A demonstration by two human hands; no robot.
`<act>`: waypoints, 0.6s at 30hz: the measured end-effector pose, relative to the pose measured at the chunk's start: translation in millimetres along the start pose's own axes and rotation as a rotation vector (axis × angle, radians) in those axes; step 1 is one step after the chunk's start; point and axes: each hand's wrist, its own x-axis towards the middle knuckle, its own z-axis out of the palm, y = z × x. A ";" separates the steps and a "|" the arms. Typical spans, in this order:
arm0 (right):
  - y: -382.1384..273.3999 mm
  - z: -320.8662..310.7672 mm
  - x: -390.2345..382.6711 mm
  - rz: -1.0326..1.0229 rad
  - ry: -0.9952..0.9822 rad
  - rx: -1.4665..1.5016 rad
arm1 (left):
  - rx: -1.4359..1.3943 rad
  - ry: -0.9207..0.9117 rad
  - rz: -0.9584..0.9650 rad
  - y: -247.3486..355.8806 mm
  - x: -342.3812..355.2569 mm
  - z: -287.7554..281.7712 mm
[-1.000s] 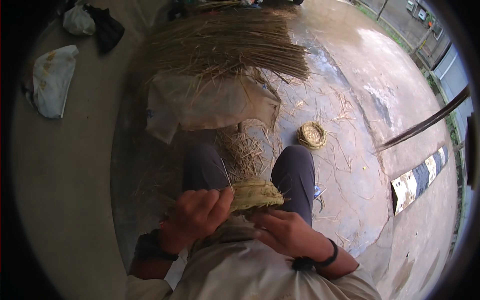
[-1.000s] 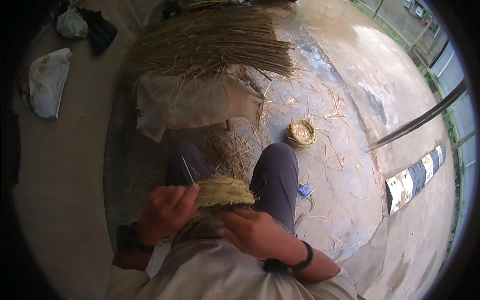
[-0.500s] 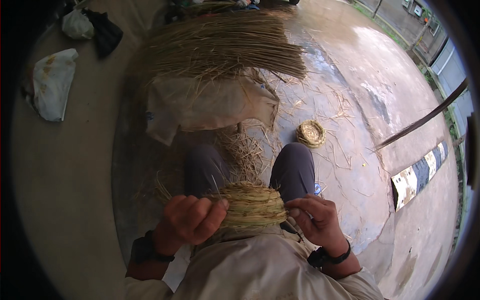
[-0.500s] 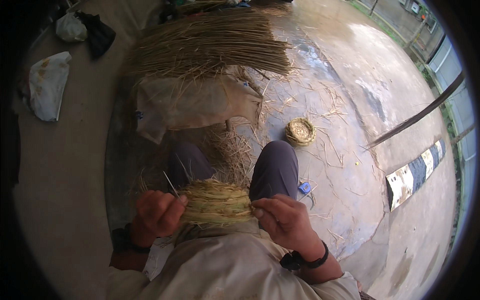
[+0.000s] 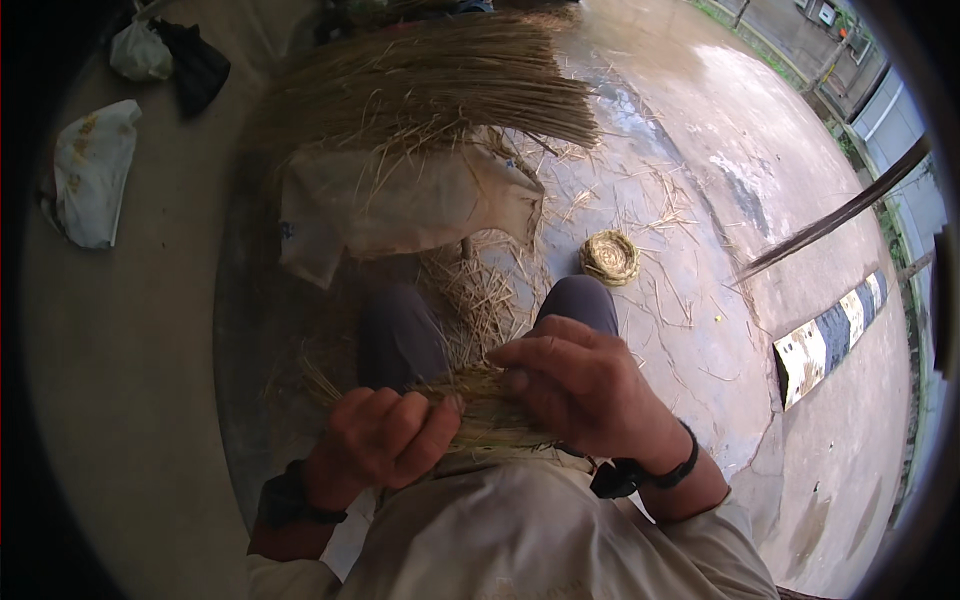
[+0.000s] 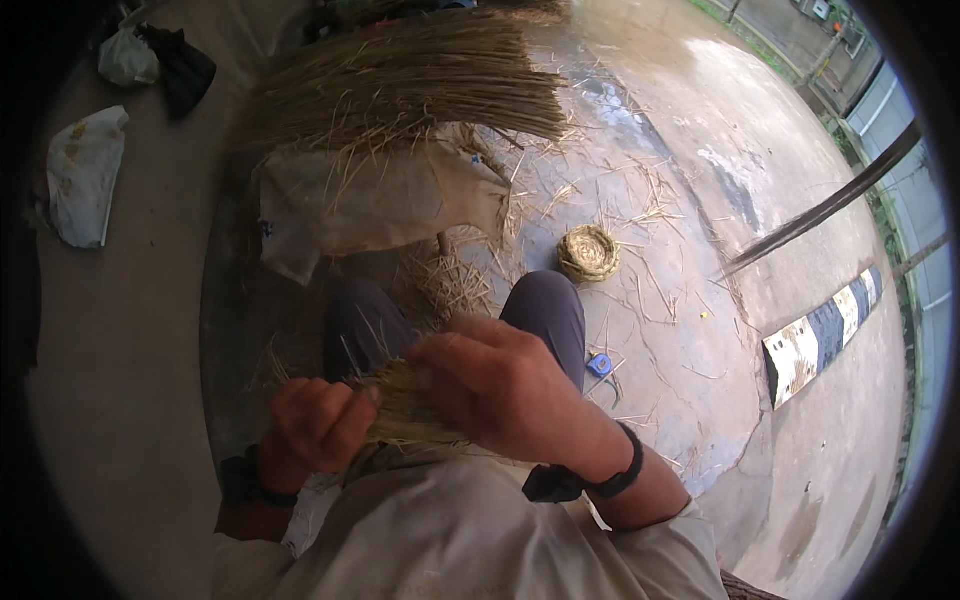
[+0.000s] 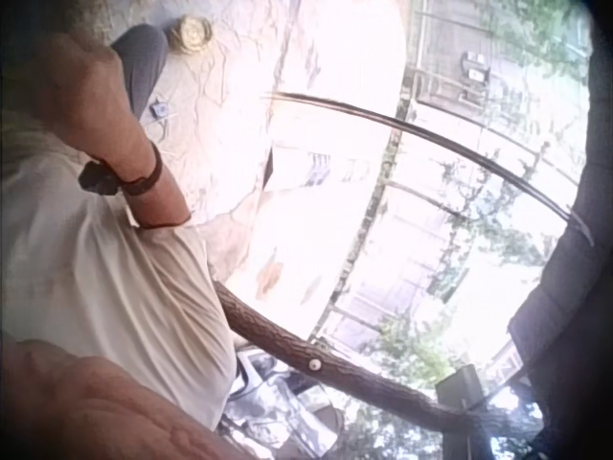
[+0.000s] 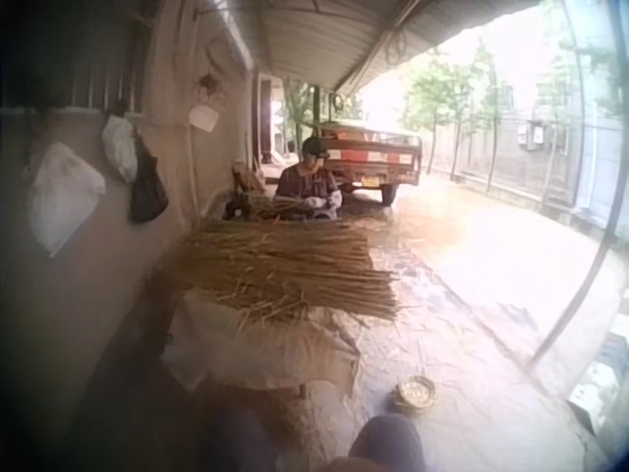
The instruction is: Weaving a small basket using dried straw material.
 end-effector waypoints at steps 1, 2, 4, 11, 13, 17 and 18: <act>2.7 -0.5 -0.1 0.032 0.029 0.026 | -0.008 0.000 -0.011 -0.2 -0.4 -1.2; 6.5 -2.4 -1.5 0.063 0.057 0.054 | -0.015 -0.001 -0.021 -0.5 -0.6 -3.4; 12.4 -6.0 -5.5 0.113 0.103 0.090 | -0.021 0.003 -0.033 -1.9 -1.5 -5.5; 22.2 -9.9 -17.9 0.181 0.173 0.093 | -0.038 0.034 -0.009 -12.8 0.6 -5.2; 25.7 -9.7 -20.9 0.189 0.199 0.106 | -0.047 0.040 -0.003 -14.2 1.6 -4.2; 25.8 -10.9 -21.4 0.223 0.211 0.137 | -0.047 0.050 -0.005 -15.1 0.7 -3.7; 24.0 -11.9 -21.2 0.242 0.206 0.149 | -0.050 0.052 -0.008 -15.1 1.1 -3.9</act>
